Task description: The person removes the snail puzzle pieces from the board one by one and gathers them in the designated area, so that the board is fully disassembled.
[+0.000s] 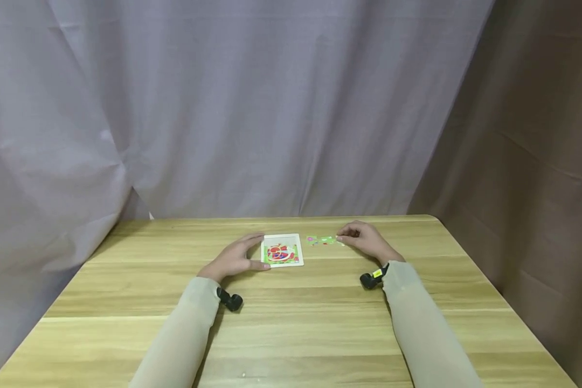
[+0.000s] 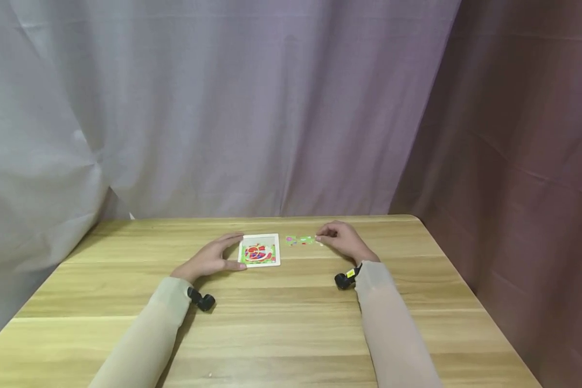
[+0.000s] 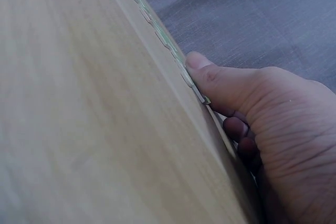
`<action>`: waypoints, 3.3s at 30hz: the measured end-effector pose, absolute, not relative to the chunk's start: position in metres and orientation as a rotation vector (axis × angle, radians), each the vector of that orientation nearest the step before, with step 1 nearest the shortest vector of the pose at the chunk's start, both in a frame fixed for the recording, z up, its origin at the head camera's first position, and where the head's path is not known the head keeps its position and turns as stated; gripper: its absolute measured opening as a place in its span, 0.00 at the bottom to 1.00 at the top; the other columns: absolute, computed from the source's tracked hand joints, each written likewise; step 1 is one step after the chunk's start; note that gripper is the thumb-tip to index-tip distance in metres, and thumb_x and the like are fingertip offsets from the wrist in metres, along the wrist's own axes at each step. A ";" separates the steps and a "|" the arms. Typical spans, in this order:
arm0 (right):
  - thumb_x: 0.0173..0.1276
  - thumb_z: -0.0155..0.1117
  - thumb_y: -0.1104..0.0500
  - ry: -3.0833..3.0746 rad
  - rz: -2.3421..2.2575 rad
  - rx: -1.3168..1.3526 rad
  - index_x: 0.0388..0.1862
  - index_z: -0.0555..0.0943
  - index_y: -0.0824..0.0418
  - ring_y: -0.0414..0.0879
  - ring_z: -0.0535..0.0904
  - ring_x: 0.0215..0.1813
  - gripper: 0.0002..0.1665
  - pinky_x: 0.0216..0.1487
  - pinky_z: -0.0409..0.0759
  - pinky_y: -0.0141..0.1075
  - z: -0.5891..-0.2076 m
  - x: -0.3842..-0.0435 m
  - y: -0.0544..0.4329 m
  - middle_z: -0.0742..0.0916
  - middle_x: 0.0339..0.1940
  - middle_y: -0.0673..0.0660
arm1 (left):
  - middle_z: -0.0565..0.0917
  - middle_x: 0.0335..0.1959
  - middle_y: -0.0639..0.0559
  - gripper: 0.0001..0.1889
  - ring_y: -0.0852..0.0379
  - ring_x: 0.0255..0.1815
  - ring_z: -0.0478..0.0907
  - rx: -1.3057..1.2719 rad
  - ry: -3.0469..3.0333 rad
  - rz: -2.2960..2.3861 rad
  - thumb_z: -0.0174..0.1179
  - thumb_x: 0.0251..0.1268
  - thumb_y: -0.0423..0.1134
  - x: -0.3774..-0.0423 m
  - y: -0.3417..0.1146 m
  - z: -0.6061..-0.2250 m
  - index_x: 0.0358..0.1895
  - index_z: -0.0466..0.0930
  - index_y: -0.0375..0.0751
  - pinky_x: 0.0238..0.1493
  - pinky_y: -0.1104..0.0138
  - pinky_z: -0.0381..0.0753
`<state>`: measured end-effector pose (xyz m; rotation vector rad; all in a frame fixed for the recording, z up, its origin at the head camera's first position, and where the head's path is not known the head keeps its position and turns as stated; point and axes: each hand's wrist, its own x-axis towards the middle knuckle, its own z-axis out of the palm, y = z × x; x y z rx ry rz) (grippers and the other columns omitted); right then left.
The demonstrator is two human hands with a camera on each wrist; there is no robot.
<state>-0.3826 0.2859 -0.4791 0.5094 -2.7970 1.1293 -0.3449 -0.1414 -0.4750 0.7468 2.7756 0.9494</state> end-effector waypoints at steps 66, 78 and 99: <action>0.79 0.75 0.56 -2.885 0.870 1.150 0.58 0.89 0.66 0.55 0.88 0.60 0.17 0.68 0.90 0.49 -0.453 -0.371 0.100 0.91 0.57 0.61 | 0.63 0.93 0.44 0.53 0.35 0.93 0.60 0.753 2.770 0.959 0.74 0.68 0.64 -0.345 -0.137 -0.478 0.90 0.64 0.44 0.91 0.32 0.59; 0.79 0.76 0.58 -2.899 0.877 1.099 0.57 0.88 0.66 0.53 0.85 0.58 0.16 0.67 0.88 0.47 -0.454 -0.371 0.099 0.90 0.56 0.60 | 0.64 0.92 0.43 0.54 0.34 0.92 0.61 0.780 2.787 0.944 0.76 0.67 0.64 -0.347 -0.136 -0.475 0.89 0.65 0.43 0.91 0.32 0.59; 0.79 0.76 0.58 -2.892 0.835 1.038 0.59 0.86 0.64 0.51 0.81 0.57 0.16 0.66 0.86 0.49 -0.454 -0.367 0.096 0.90 0.53 0.58 | 0.64 0.92 0.42 0.53 0.34 0.92 0.61 0.768 2.786 0.946 0.75 0.67 0.63 -0.345 -0.135 -0.470 0.89 0.65 0.43 0.91 0.32 0.58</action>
